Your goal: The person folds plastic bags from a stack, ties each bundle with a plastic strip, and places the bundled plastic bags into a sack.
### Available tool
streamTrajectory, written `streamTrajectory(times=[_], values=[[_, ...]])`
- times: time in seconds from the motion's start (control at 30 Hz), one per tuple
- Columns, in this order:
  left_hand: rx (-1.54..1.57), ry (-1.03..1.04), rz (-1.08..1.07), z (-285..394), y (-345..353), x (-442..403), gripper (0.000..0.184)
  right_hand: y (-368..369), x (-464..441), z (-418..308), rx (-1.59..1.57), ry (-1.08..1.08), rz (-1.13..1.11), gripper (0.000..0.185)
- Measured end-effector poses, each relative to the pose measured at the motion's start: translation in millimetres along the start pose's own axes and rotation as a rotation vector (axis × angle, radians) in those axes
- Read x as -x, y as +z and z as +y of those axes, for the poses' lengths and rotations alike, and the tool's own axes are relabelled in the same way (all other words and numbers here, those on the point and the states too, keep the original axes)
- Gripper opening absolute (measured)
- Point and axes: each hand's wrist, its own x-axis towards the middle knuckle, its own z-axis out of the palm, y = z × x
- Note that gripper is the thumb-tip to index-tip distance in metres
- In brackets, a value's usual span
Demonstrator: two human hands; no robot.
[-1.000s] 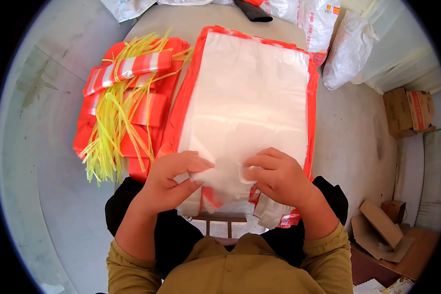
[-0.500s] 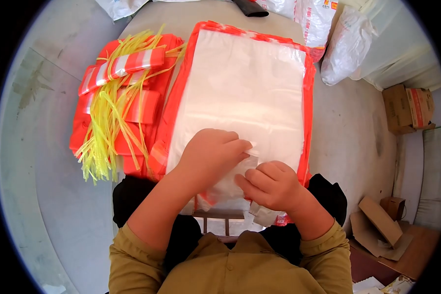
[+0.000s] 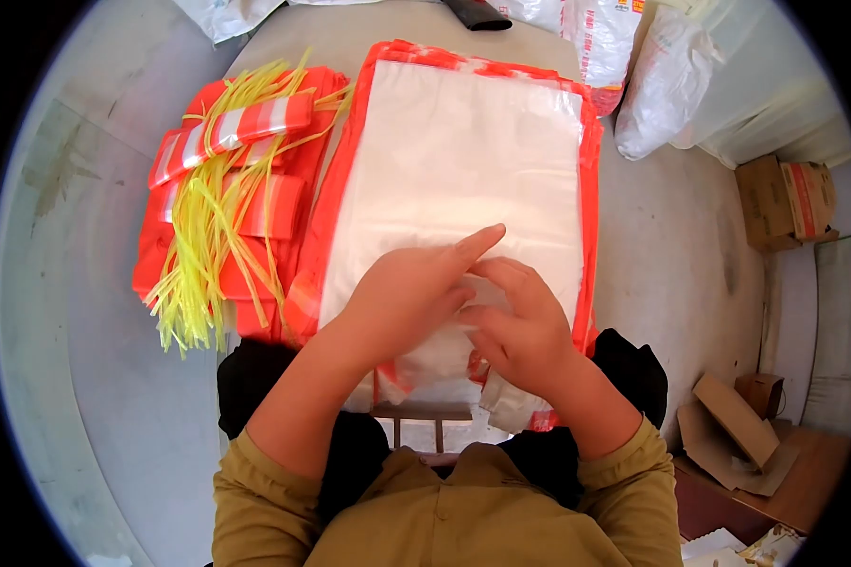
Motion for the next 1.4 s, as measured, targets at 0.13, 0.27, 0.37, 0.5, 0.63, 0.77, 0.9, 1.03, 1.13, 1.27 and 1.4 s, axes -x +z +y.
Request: streamTrajectory(times=[0.13, 0.27, 0.37, 0.5, 0.63, 0.77, 0.9, 1.03, 1.13, 1.27, 1.4], values=[[-0.048, 0.049, 0.153, -6.8, 3.7, 4.1, 0.051, -4.8, -1.3, 16.3, 0.082, -0.116, -0.041, 0.025], [-0.170, 0.213, 0.264, -23.8, -2.2, 13.8, 0.031, -6.5, -5.4, 15.3, 0.069, -0.078, -0.060, 0.024], [-0.126, 0.326, 0.209, -19.7, -8.3, 20.2, 0.024, -3.8, -4.6, 16.4, 0.004, -0.001, -0.038, 0.021], [-0.171, 0.288, 0.284, -6.3, 7.4, 21.3, 0.030, -1.0, -2.9, 20.0, -0.115, 0.128, -0.023, 0.019], [-0.222, 0.241, 0.360, -6.0, 22.4, 17.8, 0.026, -2.8, -1.5, 19.2, -0.228, 0.213, -0.041, 0.018], [-0.256, 0.274, 0.322, -13.5, 26.7, 17.6, 0.021, -14.9, -5.1, 25.4, -0.265, 0.189, 0.047, 0.019], [-0.233, 0.347, 0.253, -16.1, 24.5, 17.9, 0.025, -30.5, -7.2, 30.1, -0.169, 0.129, -0.104, 0.020], [-0.181, 0.331, 0.207, -17.5, 24.5, 17.1, 0.023, -36.2, -2.5, 34.2, -0.243, 0.234, -0.009, 0.021], [-0.123, 0.264, 0.193, -11.5, 20.5, 19.5, 0.019, -40.0, 3.2, 41.4, -0.234, 0.285, 0.032, 0.023], [-0.005, 0.196, 0.188, -13.4, 19.1, 20.9, 0.014, -58.4, 6.7, 46.8, -0.152, 0.398, 0.036, 0.027], [0.076, 0.165, 0.206, -13.5, 20.6, 21.5, 0.009, -87.0, 10.5, 43.9, 0.045, 0.614, -0.046, 0.035]])
